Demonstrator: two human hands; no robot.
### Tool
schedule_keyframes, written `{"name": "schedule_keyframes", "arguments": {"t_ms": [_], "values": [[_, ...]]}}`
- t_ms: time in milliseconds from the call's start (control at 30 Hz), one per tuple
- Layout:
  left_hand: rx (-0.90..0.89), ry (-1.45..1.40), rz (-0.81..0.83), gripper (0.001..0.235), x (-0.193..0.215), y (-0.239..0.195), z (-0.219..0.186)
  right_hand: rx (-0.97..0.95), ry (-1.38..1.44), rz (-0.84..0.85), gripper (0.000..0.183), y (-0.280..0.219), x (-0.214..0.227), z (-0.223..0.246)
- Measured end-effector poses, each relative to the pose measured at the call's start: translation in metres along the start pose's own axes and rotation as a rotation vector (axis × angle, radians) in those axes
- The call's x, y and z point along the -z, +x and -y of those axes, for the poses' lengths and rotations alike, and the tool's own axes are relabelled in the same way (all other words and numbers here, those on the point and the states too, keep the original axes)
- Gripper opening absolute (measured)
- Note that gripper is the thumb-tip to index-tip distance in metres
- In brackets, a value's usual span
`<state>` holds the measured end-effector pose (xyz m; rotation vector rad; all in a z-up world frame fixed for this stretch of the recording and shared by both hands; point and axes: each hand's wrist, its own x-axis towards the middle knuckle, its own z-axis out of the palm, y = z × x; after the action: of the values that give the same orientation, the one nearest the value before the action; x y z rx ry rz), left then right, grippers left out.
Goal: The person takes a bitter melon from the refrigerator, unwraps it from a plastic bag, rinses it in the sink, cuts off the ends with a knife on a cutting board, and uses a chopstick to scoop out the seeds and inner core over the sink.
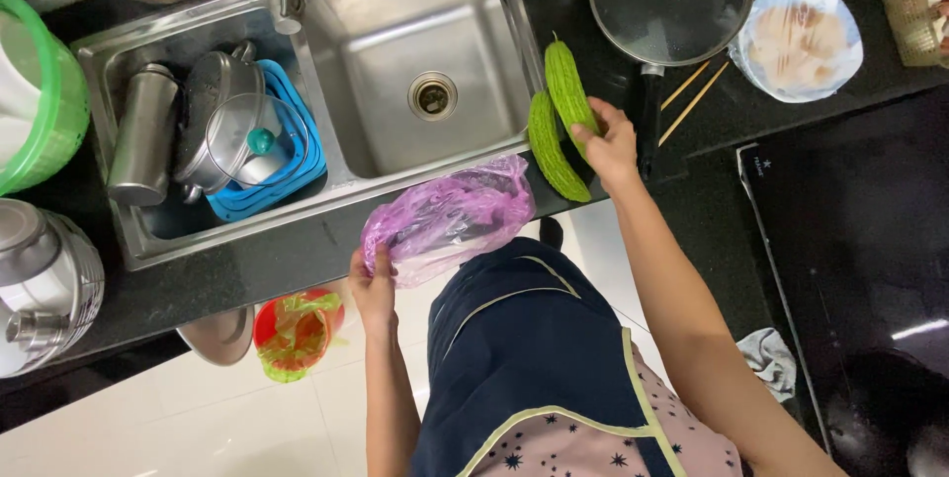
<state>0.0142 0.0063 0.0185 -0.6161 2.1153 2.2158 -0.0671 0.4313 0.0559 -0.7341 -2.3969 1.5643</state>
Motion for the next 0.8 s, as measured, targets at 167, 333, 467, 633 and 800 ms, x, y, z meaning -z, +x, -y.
{"name": "schedule_keyframes", "arguments": {"t_ms": [167, 333, 467, 633, 800], "values": [[0.009, 0.027, 0.000, 0.016, -0.003, 0.001, 0.000, -0.100, 0.771, 0.330, 0.054, -0.016, 0.021, 0.043], [-0.005, -0.011, 0.011, 0.014, -0.006, -0.003, -0.005, -0.174, 1.261, 0.655, 0.055, -0.045, 0.023, 0.083], [0.027, 0.036, -0.004, 0.014, -0.005, -0.007, -0.004, -0.249, 1.201, 0.769, 0.058, -0.046, 0.011, 0.075], [0.001, 0.055, -0.002, 0.015, -0.008, -0.008, -0.002, -0.337, 0.976, 0.711, 0.055, -0.047, -0.002, 0.069], [-0.040, 0.028, 0.036, 0.013, -0.010, -0.014, -0.002, -0.312, 0.971, 0.820, 0.054, -0.058, -0.007, 0.079]]}}
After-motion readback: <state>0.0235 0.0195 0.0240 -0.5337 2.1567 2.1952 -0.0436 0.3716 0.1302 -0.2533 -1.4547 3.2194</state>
